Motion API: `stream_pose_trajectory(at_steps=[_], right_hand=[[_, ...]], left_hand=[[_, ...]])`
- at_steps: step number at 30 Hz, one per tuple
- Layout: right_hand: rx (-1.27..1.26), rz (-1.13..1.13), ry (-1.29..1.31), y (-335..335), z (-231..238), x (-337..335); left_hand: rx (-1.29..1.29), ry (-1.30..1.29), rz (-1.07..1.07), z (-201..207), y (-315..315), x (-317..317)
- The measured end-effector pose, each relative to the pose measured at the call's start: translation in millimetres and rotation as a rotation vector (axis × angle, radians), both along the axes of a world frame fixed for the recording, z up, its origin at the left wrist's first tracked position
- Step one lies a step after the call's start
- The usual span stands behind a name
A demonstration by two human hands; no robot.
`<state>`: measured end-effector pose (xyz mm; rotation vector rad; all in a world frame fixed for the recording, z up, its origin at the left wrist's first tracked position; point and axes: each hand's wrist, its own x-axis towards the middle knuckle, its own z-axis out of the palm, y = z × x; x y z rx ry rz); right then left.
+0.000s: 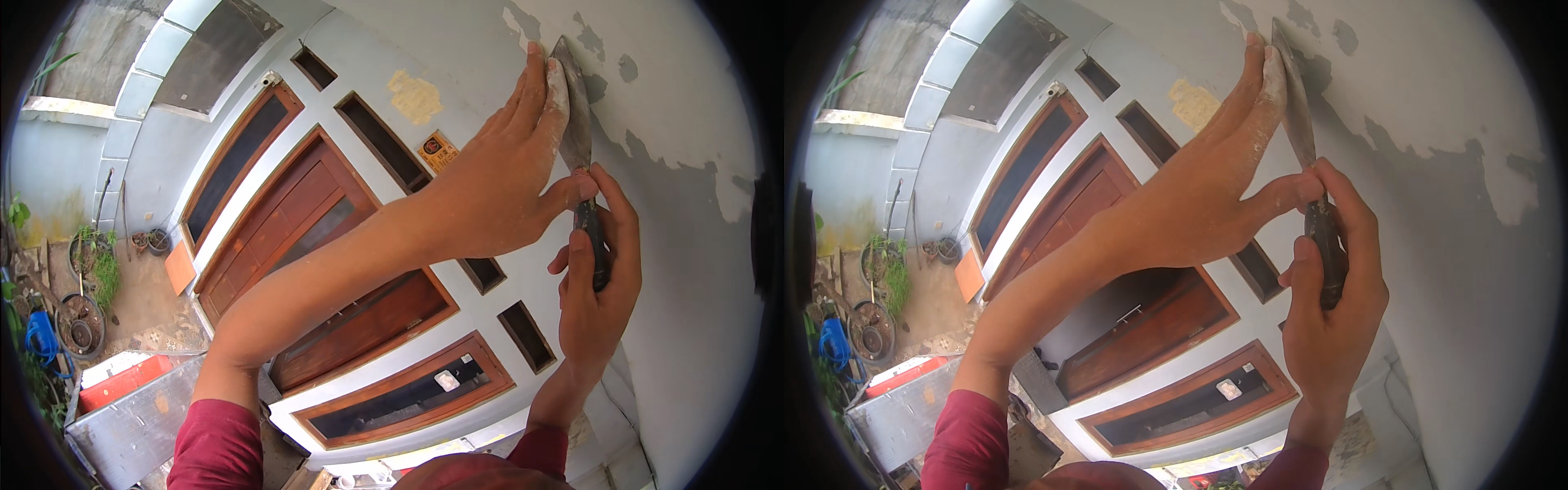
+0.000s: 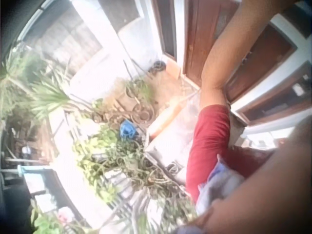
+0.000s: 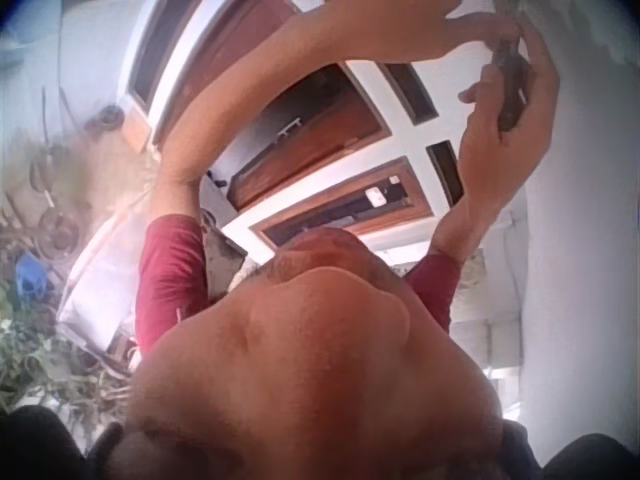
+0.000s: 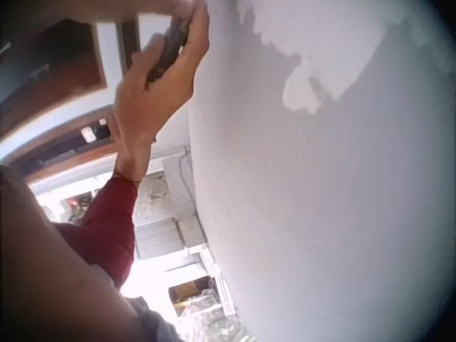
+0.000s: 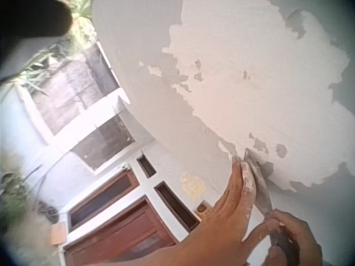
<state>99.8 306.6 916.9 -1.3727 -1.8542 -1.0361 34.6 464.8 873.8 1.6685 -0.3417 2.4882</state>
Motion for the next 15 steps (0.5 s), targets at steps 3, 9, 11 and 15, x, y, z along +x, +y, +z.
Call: stream_pose_trajectory(at_steps=[3, 9, 11, 15], right_hand=[[-0.014, -0.002, -0.035, 0.7, 5.2, -4.2], [0.104, -0.02, -0.262, 10.8, 2.6, 11.2], [0.124, -0.011, -0.254, 13.7, -0.8, 12.9], [0.139, 0.113, -0.259, 24.0, -3.0, 16.9]], left_hand=[[-0.027, -0.056, 0.056, 7.1, -0.5, 9.2], [0.009, -0.043, -0.035, -2.5, 0.2, 20.8], [0.031, -0.043, -0.062, -2.6, 1.8, 20.4], [0.033, -0.001, -0.113, -6.5, 0.7, 12.7]])
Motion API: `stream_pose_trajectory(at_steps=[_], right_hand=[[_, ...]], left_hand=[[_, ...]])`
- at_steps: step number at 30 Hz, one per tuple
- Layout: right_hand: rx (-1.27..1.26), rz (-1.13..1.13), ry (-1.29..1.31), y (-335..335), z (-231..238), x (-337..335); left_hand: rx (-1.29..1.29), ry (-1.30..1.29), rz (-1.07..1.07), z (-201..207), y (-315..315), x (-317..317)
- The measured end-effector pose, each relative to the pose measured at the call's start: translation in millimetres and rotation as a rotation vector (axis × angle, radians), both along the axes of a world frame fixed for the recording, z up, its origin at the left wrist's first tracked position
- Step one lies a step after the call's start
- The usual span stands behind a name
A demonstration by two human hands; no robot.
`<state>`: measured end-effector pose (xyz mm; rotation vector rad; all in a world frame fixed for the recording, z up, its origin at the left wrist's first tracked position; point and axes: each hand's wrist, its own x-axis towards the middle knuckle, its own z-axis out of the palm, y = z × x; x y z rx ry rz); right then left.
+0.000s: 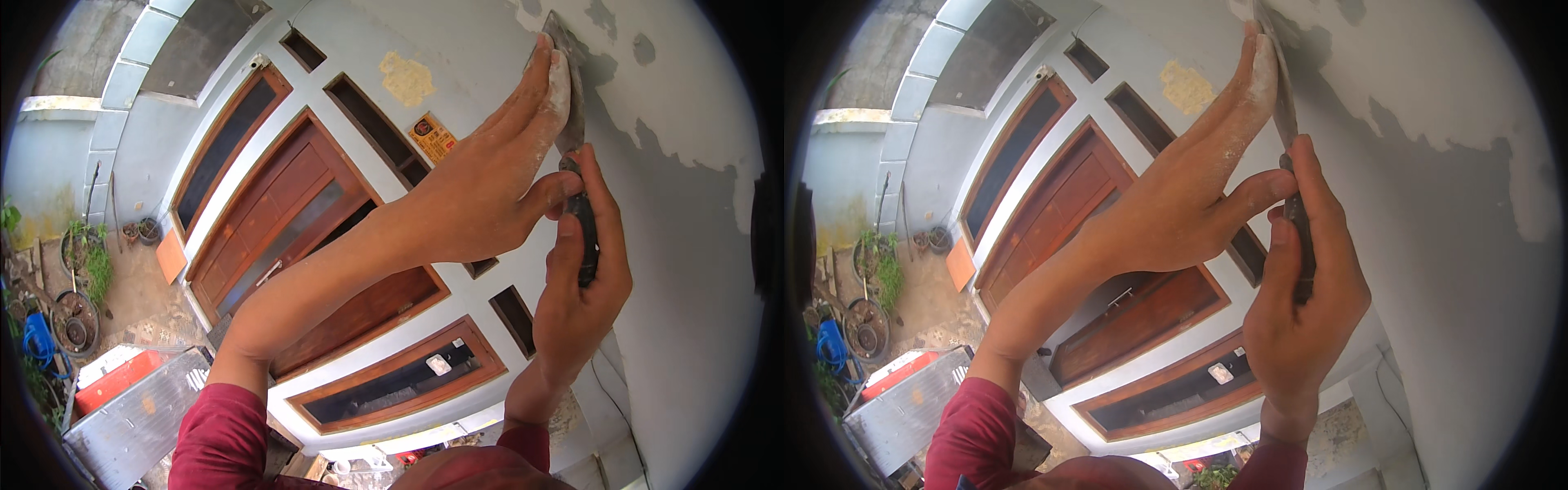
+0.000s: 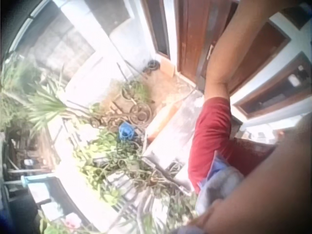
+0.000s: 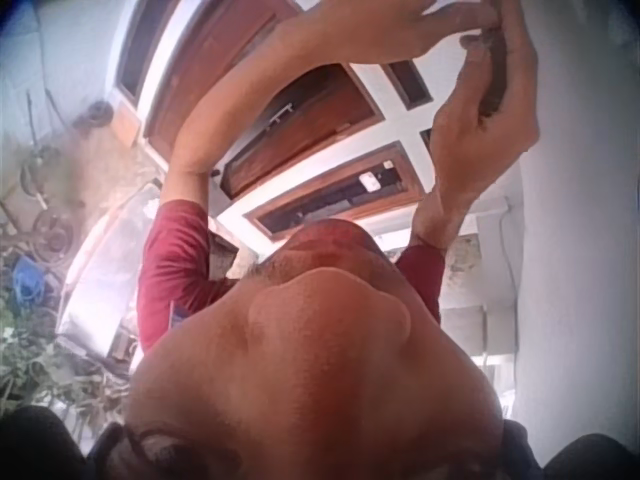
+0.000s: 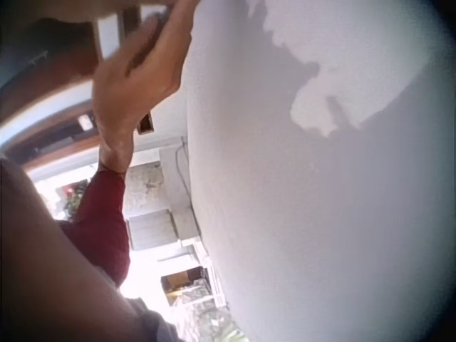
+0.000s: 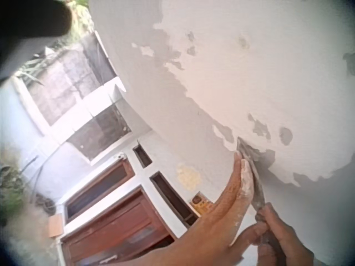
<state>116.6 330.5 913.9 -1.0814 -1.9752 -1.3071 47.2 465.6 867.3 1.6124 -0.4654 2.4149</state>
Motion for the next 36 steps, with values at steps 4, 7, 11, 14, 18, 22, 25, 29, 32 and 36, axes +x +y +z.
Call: stream_pose_trajectory(at_steps=[4, 7, 11, 14, 18, 22, 25, 29, 32, 36], right_hand=[[-0.081, -0.076, 0.132, -7.1, -11.2, -20.0], [-0.082, -0.053, 0.193, -5.3, -12.7, -20.4], [-0.066, -0.037, 0.277, -1.8, -13.4, -21.3], [-0.091, -0.037, 0.28, -4.2, -12.9, -23.0], [-0.075, -0.027, 0.281, -3.1, -13.8, -26.0], [-0.023, 0.035, 0.058, 10.4, -13.8, -10.8], [-0.039, 0.059, 0.098, 4.3, -12.2, -8.6], [-0.068, 0.013, 0.115, 13.8, -5.8, -25.3], [-0.019, 0.037, 0.115, 9.3, -14.3, -15.8], [-0.014, 0.096, 0.137, 15.7, -20.9, -9.7]], left_hand=[[0.013, 0.014, -0.006, -2.2, 3.5, -2.0], [-0.018, 0.054, -0.011, -3.8, -2.4, -10.9], [-0.03, 0.101, 0.019, -1.5, -5.2, -11.2], [-0.047, 0.109, -0.027, -3.4, -7.4, -14.9], [-0.038, 0.107, -0.033, -1.7, -8.7, -14.2], [-0.041, 0.129, -0.14, -2.7, -5.3, -14.5], [-0.033, 0.121, -0.197, 0.2, -10.8, -10.7], [-0.038, 0.043, -0.282, 3.9, -6.3, -10.4], [-0.011, 0.084, -0.265, 0.3, -7.0, -12.6], [-0.012, 0.12, -0.283, -2.2, -10.2, -7.4]])
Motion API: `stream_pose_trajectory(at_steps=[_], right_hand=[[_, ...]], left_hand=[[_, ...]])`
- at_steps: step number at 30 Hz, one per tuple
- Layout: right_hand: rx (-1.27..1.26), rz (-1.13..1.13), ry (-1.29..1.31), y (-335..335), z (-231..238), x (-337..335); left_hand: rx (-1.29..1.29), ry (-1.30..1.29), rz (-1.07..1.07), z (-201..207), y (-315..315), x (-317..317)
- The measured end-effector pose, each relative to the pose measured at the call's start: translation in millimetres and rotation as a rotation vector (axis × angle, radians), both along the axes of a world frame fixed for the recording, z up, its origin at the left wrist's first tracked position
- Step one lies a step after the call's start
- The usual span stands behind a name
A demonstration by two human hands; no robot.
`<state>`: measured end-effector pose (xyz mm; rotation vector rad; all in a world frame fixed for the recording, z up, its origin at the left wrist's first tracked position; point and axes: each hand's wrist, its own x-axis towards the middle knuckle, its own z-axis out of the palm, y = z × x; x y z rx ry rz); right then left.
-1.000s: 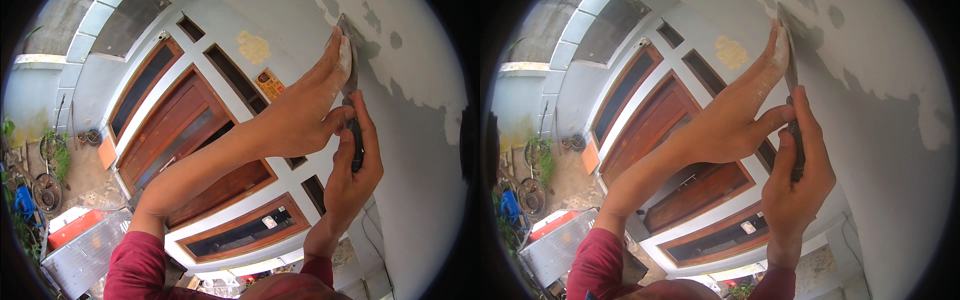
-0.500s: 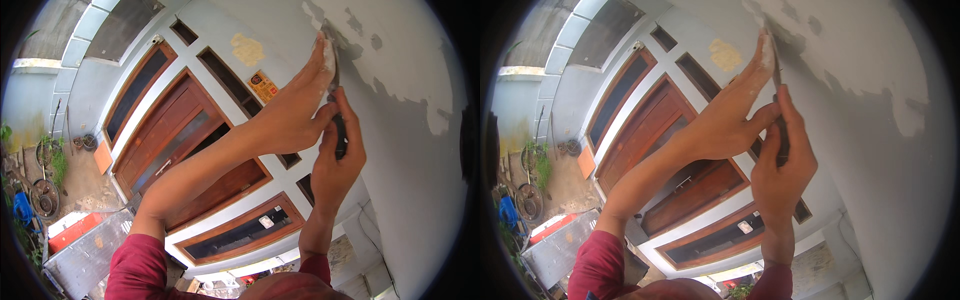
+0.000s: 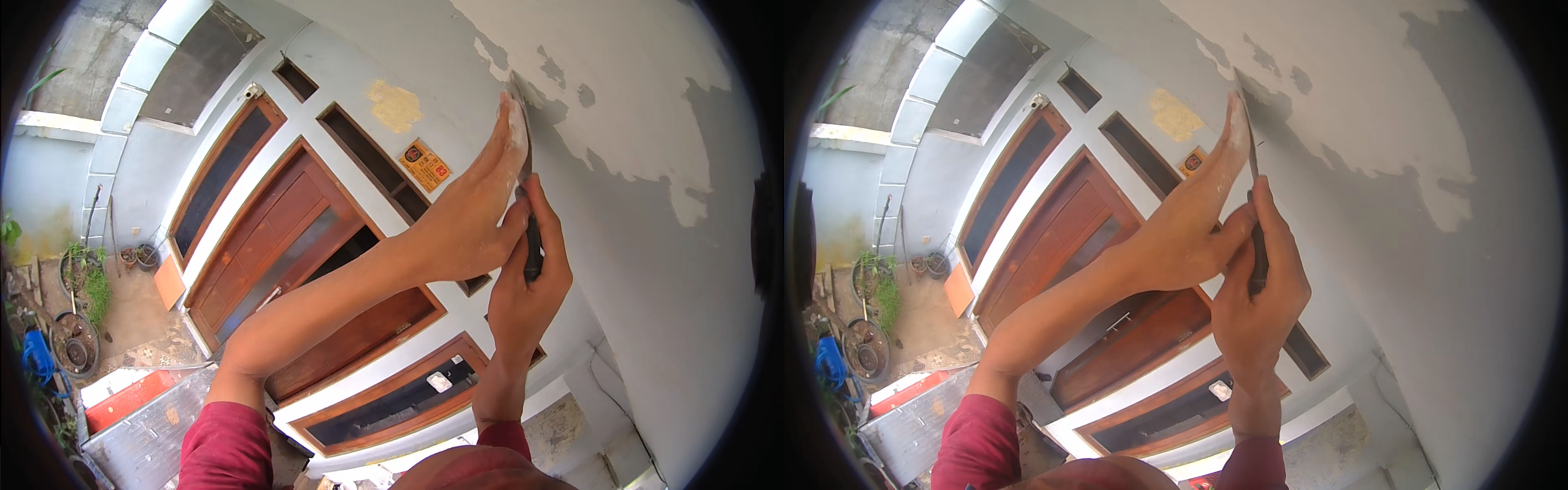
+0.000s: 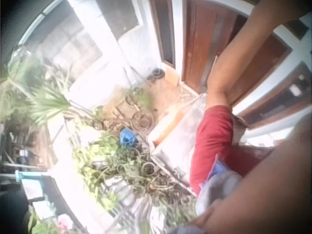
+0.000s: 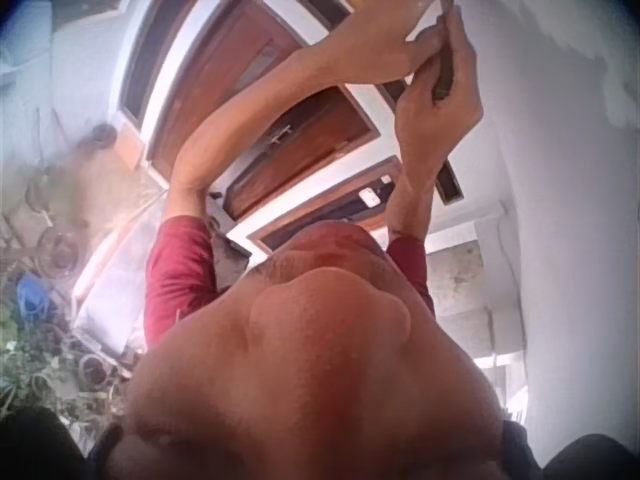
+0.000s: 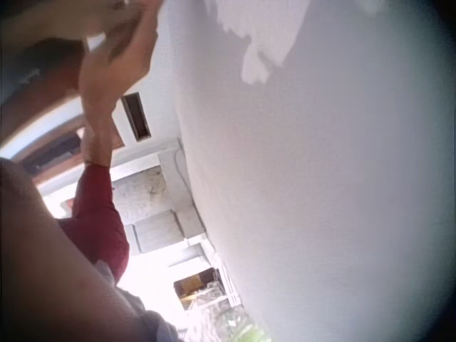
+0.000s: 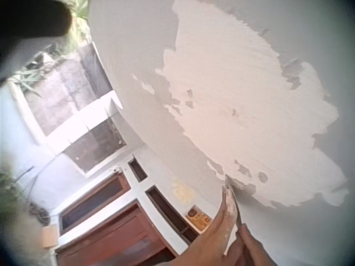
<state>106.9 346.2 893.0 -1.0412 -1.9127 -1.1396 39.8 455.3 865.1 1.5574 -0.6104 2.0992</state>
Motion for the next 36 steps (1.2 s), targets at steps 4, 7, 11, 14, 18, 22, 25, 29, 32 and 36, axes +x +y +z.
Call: stream_pose_trajectory(at_steps=[4, 7, 11, 14, 18, 22, 25, 29, 32, 36], right_hand=[[0.002, -0.021, -0.062, 9.2, 5.6, -6.6], [-0.007, -0.015, 0.05, 0.4, -4.6, 5.5], [0.043, 0.02, -0.024, 3.5, 3.2, 12.7], [0.001, -0.001, 0.002, 0.4, 4.1, 15.8], [0.027, -0.003, -0.04, 6.0, 13.9, 20.6], [0.007, -0.002, -0.061, 19.5, 15.8, 8.0], [0.024, 0.032, 0.019, 17.6, -1.3, 20.2], [0.032, 0.057, 0.051, 10.5, -0.5, 17.4], [-0.032, 0.067, 0.014, 10.5, 10.2, 25.6], [0.006, 0.082, 0.014, 4.3, 14.0, 26.5]], left_hand=[[-0.061, -0.057, 0.034, 6.4, 7.0, -5.6], [-0.015, -0.008, 0.038, 1.4, -0.1, 3.0], [-0.035, -0.033, -0.059, 6.8, -2.1, 11.4], [-0.051, -0.04, 0.027, 6.7, -2.6, 13.7], [-0.074, -0.101, 0.088, 11.6, 2.2, 21.5], [-0.127, -0.035, -0.014, 14.5, 12.0, 4.1], [-0.04, -0.019, 0.116, 4.1, 4.9, 9.2], [0.017, -0.001, 0.152, 8.7, 7.7, 12.4], [-0.064, -0.061, 0.166, 11.3, 5.6, 20.0], [-0.083, -0.091, 0.133, 16.2, -6.9, 19.7]])
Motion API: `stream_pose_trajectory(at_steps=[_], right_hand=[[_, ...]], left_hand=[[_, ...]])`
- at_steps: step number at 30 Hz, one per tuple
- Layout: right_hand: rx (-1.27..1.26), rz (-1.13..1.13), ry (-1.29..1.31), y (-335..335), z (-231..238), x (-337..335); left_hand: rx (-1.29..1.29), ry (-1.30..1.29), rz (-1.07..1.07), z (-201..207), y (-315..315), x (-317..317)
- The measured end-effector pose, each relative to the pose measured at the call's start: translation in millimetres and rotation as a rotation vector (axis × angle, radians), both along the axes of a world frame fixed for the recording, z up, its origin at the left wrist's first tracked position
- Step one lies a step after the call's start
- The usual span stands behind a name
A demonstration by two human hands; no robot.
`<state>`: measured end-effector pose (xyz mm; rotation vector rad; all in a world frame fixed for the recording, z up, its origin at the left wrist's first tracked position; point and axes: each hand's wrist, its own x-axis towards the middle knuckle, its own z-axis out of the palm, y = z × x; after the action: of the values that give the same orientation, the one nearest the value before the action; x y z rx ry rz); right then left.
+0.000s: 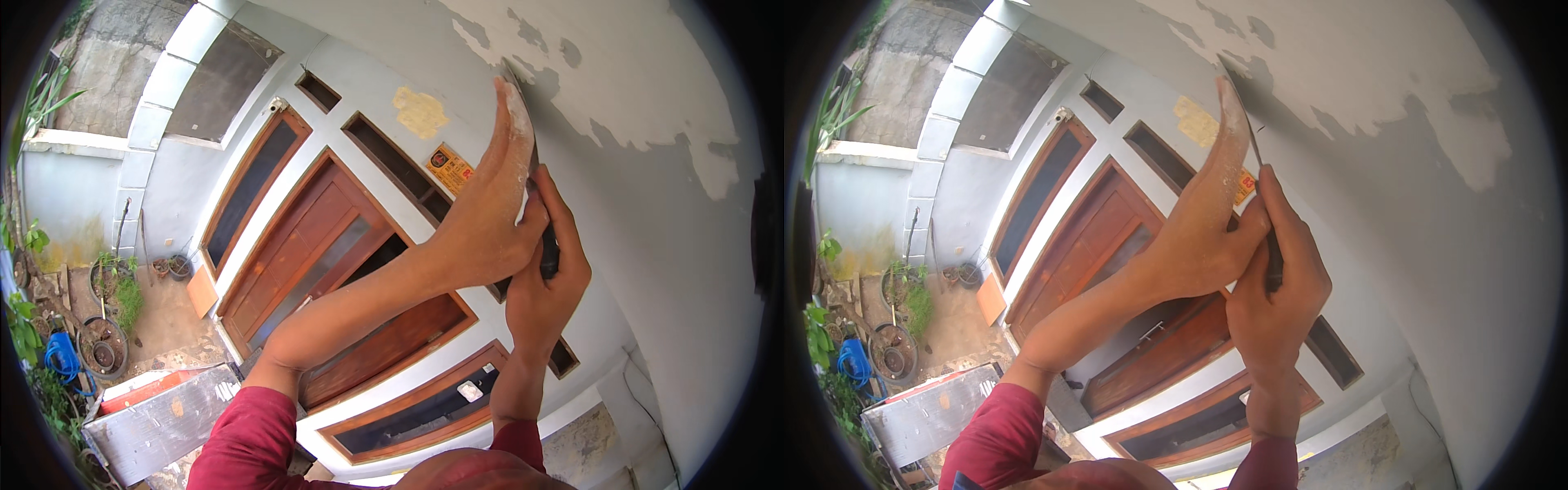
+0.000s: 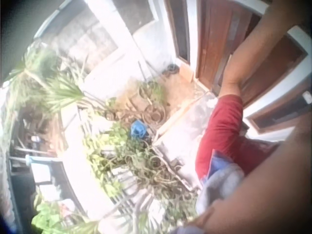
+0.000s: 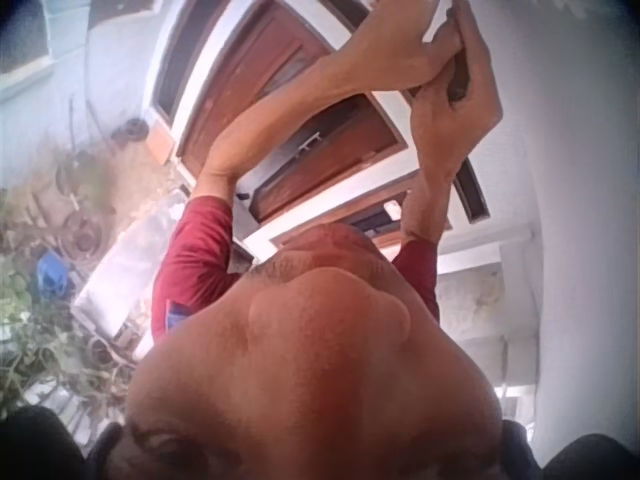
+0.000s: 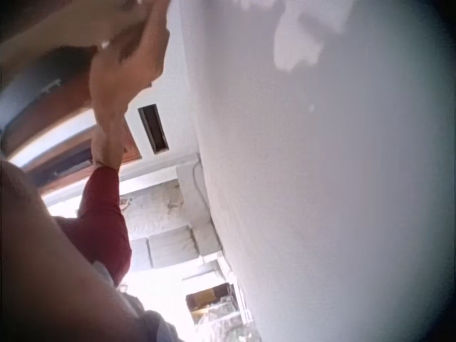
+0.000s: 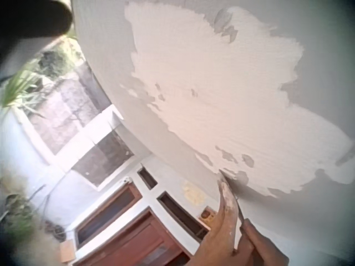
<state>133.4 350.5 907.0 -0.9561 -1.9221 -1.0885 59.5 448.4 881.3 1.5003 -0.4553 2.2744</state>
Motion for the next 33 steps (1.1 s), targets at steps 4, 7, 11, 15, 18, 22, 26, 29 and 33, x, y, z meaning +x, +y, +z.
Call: stream_pose_trajectory(at_steps=[4, 7, 11, 15, 18, 22, 26, 29, 33], right_hand=[[0.007, 0.018, -0.032, 17.0, 4.5, -18.7], [-0.006, 0.063, 0.031, 17.7, -7.0, -10.6], [0.016, 0.086, 0.01, 29.8, -1.2, -19.7], [0.023, 0.041, -0.077, 31.0, 7.1, -23.4], [0.065, 0.065, -0.07, 29.2, 4.1, -15.4], [0.031, 0.009, -0.089, 39.1, 4.6, -33.8], [0.054, 0.066, -0.079, 35.3, 1.2, -27.4], [0.066, 0.025, -0.082, 40.3, 2.9, -34.7], [-0.013, 0.079, 0.011, 35.3, -5.4, -34.7]], left_hand=[[-0.025, -0.033, -0.043, 3.5, 16.8, -11.3], [-0.018, 0.005, 0.048, -5.7, 14.9, -13.3], [-0.007, -0.028, 0.029, -0.6, 26.3, -14.4], [-0.041, -0.058, 0.026, 6.4, 29.0, -21.2], [0.039, -0.068, 0.153, -0.1, 24.1, -16.2], [-0.057, -0.027, 0.017, 0.5, 37.2, -32.5], [-0.007, 0.066, -0.082, -1.4, 30.3, -36.8], [-0.029, 0.07, -0.123, 4.9, 36.3, -43.3], [-0.049, 0.05, -0.039, 0.9, 37.6, -42.1]])
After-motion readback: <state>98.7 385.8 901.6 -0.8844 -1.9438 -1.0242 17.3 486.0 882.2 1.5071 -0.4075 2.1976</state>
